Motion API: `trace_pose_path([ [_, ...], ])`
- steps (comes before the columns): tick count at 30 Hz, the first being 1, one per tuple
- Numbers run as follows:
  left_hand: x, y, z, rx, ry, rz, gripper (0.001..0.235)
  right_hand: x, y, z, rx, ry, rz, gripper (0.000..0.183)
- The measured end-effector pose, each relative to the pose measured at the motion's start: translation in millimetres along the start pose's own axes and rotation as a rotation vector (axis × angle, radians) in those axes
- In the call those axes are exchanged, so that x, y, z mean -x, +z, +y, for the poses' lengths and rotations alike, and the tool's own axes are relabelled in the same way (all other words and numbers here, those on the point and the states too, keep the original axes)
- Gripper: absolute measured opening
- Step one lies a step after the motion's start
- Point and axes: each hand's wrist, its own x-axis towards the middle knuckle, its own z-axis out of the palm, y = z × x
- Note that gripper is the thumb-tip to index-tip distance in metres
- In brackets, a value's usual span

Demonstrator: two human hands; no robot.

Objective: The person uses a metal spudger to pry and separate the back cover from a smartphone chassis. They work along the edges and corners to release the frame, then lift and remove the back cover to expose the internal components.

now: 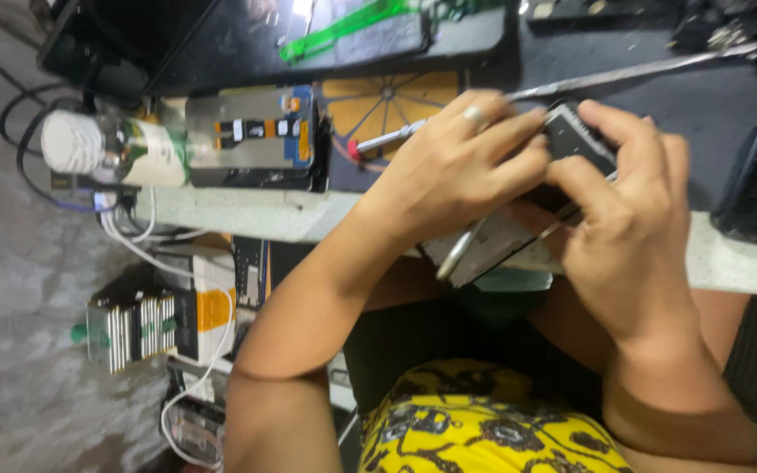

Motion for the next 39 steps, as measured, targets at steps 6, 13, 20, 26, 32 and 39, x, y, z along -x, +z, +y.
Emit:
trace_pose_path([
  [6,2,3,0,0.009,-0.035,-0.014,0.024,10,5,10,0.051,0.001,-0.027,0.030],
  [13,44,-38,27,0.015,-0.125,-0.031,0.030,22,12,22,0.023,-0.046,0.014,0.038],
  [20,86,-71,55,0.026,-0.219,-0.041,0.023,31,17,30,0.032,-0.064,0.010,0.040],
  [26,100,-74,65,0.004,-0.271,0.010,0.019,35,20,35,0.039,-0.068,0.008,0.040],
  [32,99,-71,70,0.061,-0.345,0.140,0.019,37,22,37,-0.006,-0.062,0.009,0.041],
  [39,95,-63,67,0.107,-0.392,0.225,0.021,35,20,36,0.022,-0.065,0.004,0.041],
])
